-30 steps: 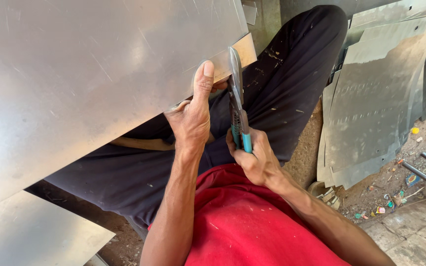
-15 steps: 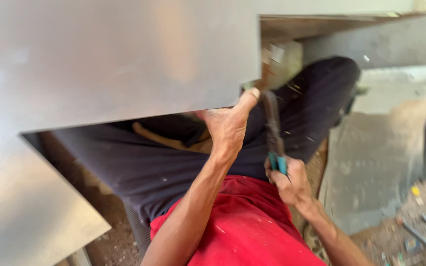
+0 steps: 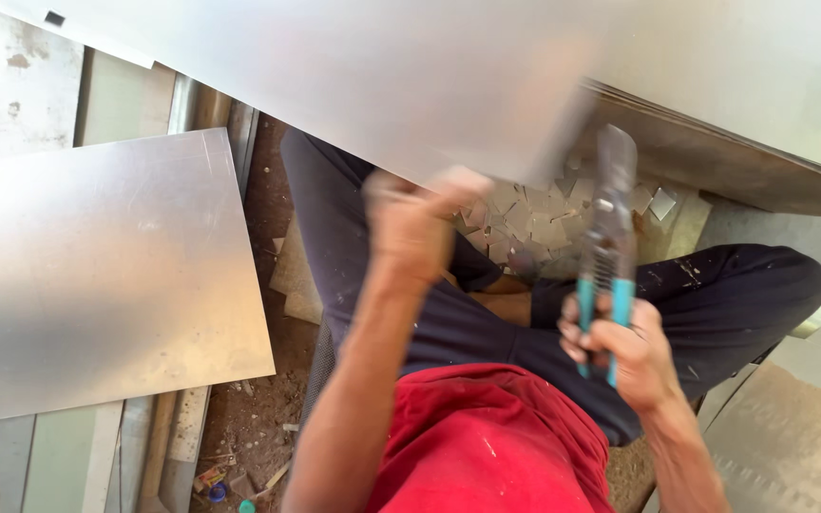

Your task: The person cuts a metal sheet using tin snips, removing small rectangular pieces from the edge of the sheet.

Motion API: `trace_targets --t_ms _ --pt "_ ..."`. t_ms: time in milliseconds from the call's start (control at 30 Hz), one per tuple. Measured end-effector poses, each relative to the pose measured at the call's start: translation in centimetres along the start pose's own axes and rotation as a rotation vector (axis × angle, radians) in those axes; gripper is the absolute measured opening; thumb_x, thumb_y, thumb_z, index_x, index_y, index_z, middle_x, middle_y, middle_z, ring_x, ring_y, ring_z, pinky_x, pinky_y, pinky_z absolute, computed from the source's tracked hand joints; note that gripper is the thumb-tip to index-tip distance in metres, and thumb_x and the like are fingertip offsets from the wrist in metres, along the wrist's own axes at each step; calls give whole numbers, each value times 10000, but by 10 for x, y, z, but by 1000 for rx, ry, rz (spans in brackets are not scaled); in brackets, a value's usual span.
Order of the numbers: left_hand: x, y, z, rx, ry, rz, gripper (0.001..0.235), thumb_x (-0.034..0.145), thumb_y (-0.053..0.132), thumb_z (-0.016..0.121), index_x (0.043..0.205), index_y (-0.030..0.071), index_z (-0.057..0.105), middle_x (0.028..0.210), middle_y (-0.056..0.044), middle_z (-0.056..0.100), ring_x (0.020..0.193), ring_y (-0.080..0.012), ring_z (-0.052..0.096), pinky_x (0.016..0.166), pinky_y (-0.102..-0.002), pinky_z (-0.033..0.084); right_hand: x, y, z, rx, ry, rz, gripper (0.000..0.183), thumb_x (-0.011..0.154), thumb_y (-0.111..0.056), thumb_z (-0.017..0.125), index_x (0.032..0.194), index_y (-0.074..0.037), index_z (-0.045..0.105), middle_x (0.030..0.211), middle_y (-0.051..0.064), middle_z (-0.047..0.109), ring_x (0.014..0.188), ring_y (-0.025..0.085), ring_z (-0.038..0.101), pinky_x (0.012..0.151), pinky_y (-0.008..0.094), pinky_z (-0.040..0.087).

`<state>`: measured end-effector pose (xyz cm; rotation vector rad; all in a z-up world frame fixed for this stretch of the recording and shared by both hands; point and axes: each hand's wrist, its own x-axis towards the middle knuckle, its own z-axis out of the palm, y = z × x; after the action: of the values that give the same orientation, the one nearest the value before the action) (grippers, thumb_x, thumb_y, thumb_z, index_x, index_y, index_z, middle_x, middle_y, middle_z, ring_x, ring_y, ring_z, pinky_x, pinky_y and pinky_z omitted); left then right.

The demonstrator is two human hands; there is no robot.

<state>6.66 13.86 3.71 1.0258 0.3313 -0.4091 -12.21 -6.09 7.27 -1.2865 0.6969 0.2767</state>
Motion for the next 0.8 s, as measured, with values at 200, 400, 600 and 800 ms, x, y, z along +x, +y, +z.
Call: trace_targets --t_ms 200,400,600,800 --pt "-9 -11 -39 111 267 399 272 1093 253 587 963 41 696 856 -74 706 768 -184 628 719 -322 525 -9 17 42 -131 13 -64 231 746 -14 516 914 70 651 746 88 631 628 148 567 578 288 484" --pt "-7 -155 27 1186 -638 111 307 897 337 676 1032 80 776 1052 -167 750 975 -336 704 850 -438 546 -52 53 26 -135 205 -141 234 743 -10 517 925 62 645 753 94 639 623 152 586 601 294 508" --pt "-3 -220 89 1798 -1084 -25 384 941 399 639 1091 65 753 1136 -166 733 1079 -322 676 916 -444 528 -92 80 11 -103 331 -224 224 753 -13 523 920 61 653 760 101 650 632 151 593 599 289 509" --pt "3 -237 104 1418 -1305 -267 427 965 420 590 1163 66 726 1182 -156 720 1113 -287 666 945 -420 516 -110 102 11 -54 395 -206 237 752 -14 519 921 58 670 756 102 668 628 146 604 581 280 488"
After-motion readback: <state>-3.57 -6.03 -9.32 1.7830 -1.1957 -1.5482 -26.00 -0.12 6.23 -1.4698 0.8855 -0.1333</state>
